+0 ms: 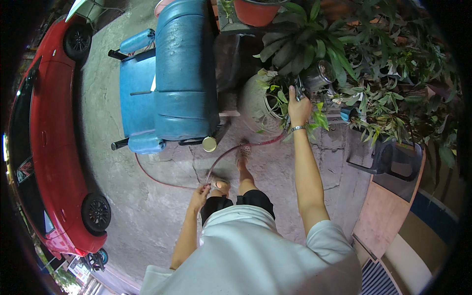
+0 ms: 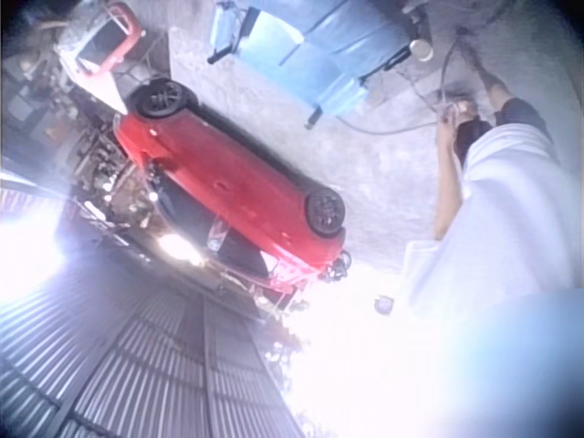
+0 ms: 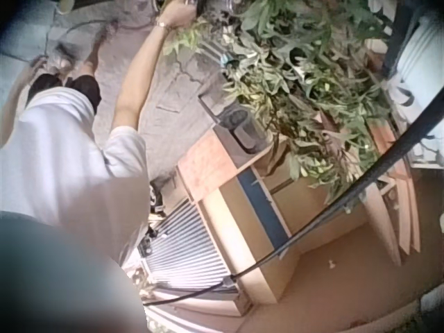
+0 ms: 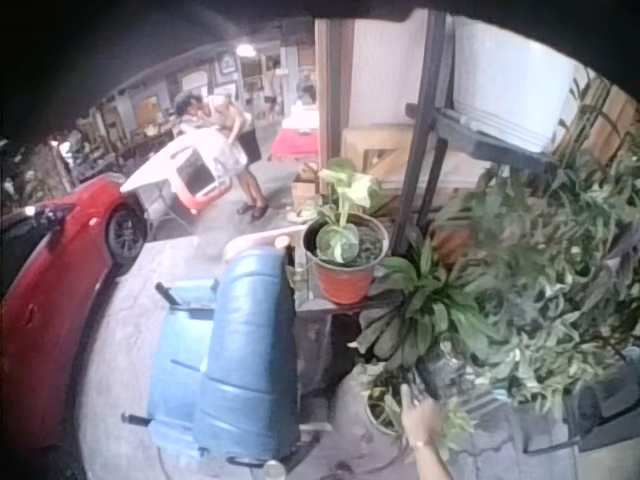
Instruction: The person prepares a spray gun by attaching a hose and pouring dark finish into the cup, then sprays a wooden frame and a small wooden board placed on a chair. After spraying, the person removes the frame from the chair and places it on a nearby table.
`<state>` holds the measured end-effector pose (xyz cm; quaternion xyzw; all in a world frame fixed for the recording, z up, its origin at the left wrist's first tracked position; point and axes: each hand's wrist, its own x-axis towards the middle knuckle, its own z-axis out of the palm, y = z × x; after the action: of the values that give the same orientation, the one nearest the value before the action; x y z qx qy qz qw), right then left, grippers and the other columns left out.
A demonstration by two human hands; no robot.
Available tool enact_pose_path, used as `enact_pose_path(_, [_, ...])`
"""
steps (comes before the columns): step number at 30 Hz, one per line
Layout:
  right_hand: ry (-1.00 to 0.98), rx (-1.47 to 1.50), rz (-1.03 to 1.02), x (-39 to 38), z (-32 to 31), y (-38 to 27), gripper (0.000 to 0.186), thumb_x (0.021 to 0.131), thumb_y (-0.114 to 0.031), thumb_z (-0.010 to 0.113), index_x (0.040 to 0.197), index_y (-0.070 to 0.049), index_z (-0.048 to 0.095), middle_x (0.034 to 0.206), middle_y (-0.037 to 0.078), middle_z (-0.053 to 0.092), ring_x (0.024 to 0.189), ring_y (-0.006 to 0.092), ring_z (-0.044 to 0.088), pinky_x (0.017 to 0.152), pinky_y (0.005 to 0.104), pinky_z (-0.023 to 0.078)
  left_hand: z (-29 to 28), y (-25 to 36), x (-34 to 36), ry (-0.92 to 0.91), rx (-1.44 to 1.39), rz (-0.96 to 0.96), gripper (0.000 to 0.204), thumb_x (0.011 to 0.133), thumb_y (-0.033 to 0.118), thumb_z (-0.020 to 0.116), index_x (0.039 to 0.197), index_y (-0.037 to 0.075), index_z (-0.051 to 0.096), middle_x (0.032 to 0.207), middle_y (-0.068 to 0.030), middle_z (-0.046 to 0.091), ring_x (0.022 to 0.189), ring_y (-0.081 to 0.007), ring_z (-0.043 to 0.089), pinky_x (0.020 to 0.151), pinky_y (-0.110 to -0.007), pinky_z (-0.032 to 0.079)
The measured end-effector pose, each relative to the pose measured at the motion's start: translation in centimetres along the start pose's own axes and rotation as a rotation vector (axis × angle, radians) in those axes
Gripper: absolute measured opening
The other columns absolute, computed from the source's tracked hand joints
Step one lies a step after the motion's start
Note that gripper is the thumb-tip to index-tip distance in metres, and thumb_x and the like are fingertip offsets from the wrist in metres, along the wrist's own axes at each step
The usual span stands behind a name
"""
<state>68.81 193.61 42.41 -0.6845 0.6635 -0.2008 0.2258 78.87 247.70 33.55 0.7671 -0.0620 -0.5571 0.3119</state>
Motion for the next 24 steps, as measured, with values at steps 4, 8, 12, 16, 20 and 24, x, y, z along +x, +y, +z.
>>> enact_pose_path(4, [-0.036,0.028,0.023,0.1,-0.2,-0.5,0.064,0.089,-0.06,0.068,0.085,0.004,0.074,0.079,0.029,0.069,0.081,0.0488,0.067,0.071,0.0518,0.051,-1.8,0.3,-0.1,0.11,-0.114,0.011,0.046,0.103,0.041,0.059,0.129,0.003,0.065,0.111,-0.0129,0.073,0.098,-0.0201,0.067,0.087,-0.034,0.051])
enact_pose_path(8, [-0.018,0.074,0.03,-0.2,-0.1,0.0,0.063,0.088,-0.059,0.069,0.084,0.004,0.074,0.079,0.028,0.07,0.081,0.0478,0.069,0.072,0.0522,0.051,-3.2,-2.2,-2.0,0.191,-0.136,-0.097,0.049,0.101,0.047,0.059,0.125,0.005,0.065,0.111,-0.0119,0.073,0.097,-0.0211,0.068,0.083,-0.035,0.05])
enact_pose_path(12, [-0.122,-0.031,0.118,0.8,0.6,1.0,0.065,0.085,-0.059,0.072,0.088,0.005,0.074,0.086,0.029,0.072,0.088,0.0465,0.07,0.079,0.052,0.053,-3.1,-5.4,-3.8,0.186,-0.152,-0.22,0.047,0.1,0.041,0.062,0.121,-0.001,0.065,0.108,-0.0157,0.073,0.094,-0.0224,0.069,0.082,-0.034,0.054])
enact_pose_path(16, [-0.206,0.012,0.094,2.0,1.1,2.5,0.069,0.083,-0.06,0.074,0.099,0.007,0.072,0.101,0.031,0.071,0.098,0.0471,0.068,0.085,0.051,0.053,-1.5,-7.6,-4.5,0.135,-0.139,-0.356,0.045,0.098,0.046,0.062,0.123,0.009,0.066,0.108,-0.0085,0.074,0.094,-0.0195,0.069,0.081,-0.034,0.05])
enact_pose_path(20, [0.013,0.132,-0.094,1.9,1.3,3.7,0.069,0.082,-0.057,0.078,0.107,0.006,0.07,0.104,0.028,0.072,0.099,0.0423,0.07,0.087,0.0466,0.053,-0.8,-7.2,-3.9,0.118,-0.184,-0.253,0.046,0.099,0.047,0.062,0.123,0.008,0.066,0.108,-0.0084,0.074,0.094,-0.0196,0.068,0.08,-0.034,0.05])
enact_pose_path(24, [0.032,0.179,-0.147,2.1,1.3,4.0,0.064,0.085,-0.053,0.078,0.113,0.004,0.068,0.105,0.022,0.073,0.096,0.036,0.071,0.086,0.0425,0.053,-1.1,-4.5,-2.8,0.126,-0.158,-0.128,0.048,0.1,0.048,0.061,0.123,0.006,0.066,0.109,-0.0093,0.074,0.096,-0.0197,0.068,0.08,-0.033,0.049])
